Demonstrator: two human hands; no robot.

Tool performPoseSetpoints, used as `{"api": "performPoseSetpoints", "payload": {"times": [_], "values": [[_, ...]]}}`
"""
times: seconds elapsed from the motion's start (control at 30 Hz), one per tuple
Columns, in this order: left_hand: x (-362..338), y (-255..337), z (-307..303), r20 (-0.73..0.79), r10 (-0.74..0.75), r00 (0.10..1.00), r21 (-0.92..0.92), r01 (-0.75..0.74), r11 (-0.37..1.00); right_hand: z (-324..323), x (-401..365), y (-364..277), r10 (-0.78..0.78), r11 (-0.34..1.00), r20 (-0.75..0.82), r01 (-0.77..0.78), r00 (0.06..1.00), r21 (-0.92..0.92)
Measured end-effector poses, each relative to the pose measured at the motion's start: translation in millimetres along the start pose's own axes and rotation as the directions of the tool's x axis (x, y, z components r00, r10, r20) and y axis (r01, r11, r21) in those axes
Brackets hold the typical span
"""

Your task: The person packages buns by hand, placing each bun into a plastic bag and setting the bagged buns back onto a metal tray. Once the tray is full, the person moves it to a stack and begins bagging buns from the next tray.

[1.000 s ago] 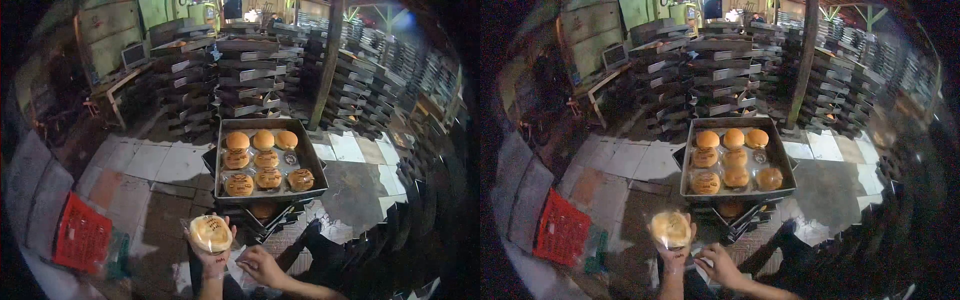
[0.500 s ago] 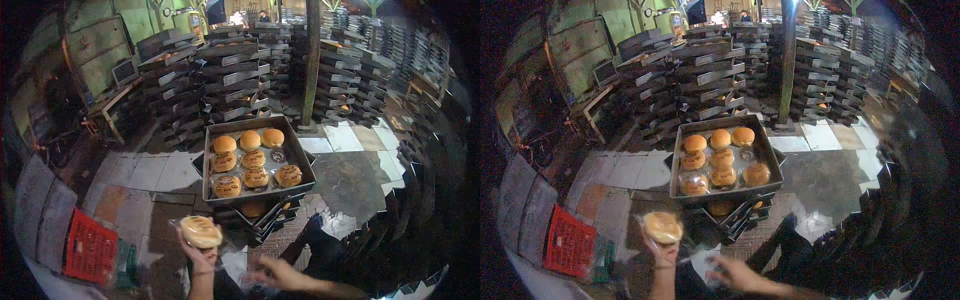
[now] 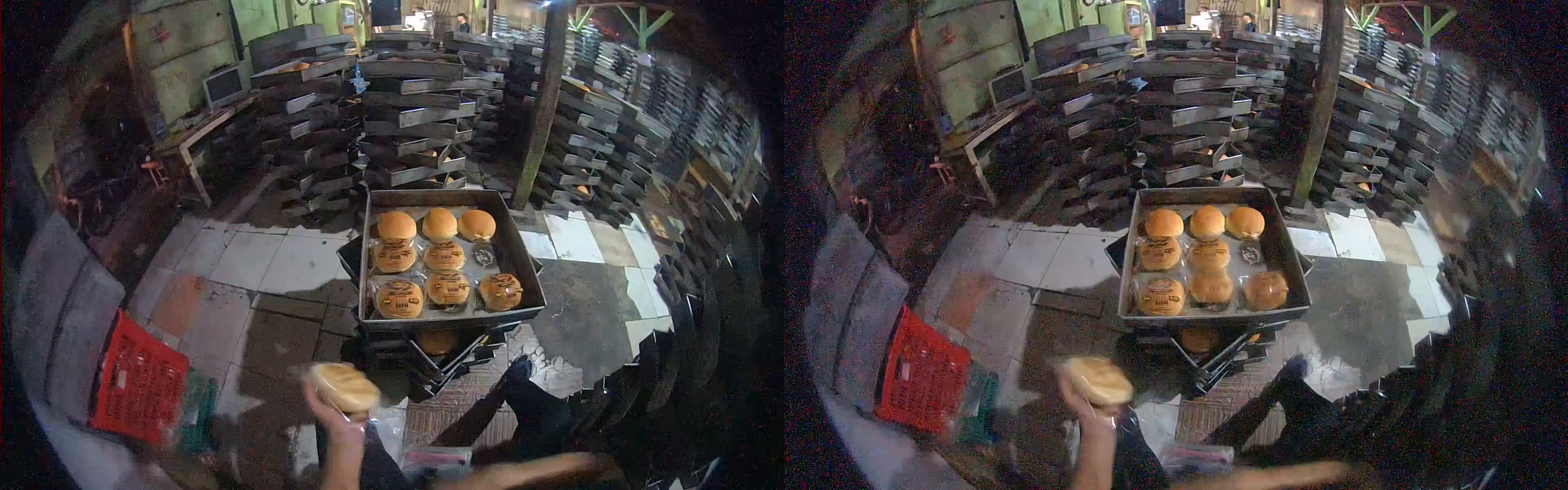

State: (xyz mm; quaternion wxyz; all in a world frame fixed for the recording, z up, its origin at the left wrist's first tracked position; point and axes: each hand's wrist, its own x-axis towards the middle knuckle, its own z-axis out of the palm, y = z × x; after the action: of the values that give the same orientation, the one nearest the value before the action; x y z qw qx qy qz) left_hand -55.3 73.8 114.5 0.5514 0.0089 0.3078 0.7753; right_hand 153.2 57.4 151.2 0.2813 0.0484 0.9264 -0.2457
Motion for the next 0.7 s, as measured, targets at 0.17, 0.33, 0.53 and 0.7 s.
{"api": "performPoseSetpoints", "payload": {"times": [0.17, 0.33, 0.53, 0.7], "values": [[-20, 23, -2, 0.182, 0.102, 0.978, -0.26, -0.052, 0.964, -42, -50, 6, 0.123, 0.934, -0.786, 0.197, 0.605, 0.298], [-110, -2, 19, 0.09, -0.232, 0.969, -0.266, 0.248, 0.932, -39, 1, 18, 0.451, 0.616, -0.838, 0.573, 0.308, 0.541], [-119, 10, -89, 0.015, 0.05, 0.999, 0.747, -0.045, 0.663, 80, 100, -9, 0.754, 0.172, -0.387, 0.409, 0.53, 0.896], [-100, 14, -76, 0.315, 0.277, 0.908, 0.938, -0.342, 0.053, 40, 87, -25, 0.723, 0.604, -0.666, 0.302, 0.182, 0.738]]}}
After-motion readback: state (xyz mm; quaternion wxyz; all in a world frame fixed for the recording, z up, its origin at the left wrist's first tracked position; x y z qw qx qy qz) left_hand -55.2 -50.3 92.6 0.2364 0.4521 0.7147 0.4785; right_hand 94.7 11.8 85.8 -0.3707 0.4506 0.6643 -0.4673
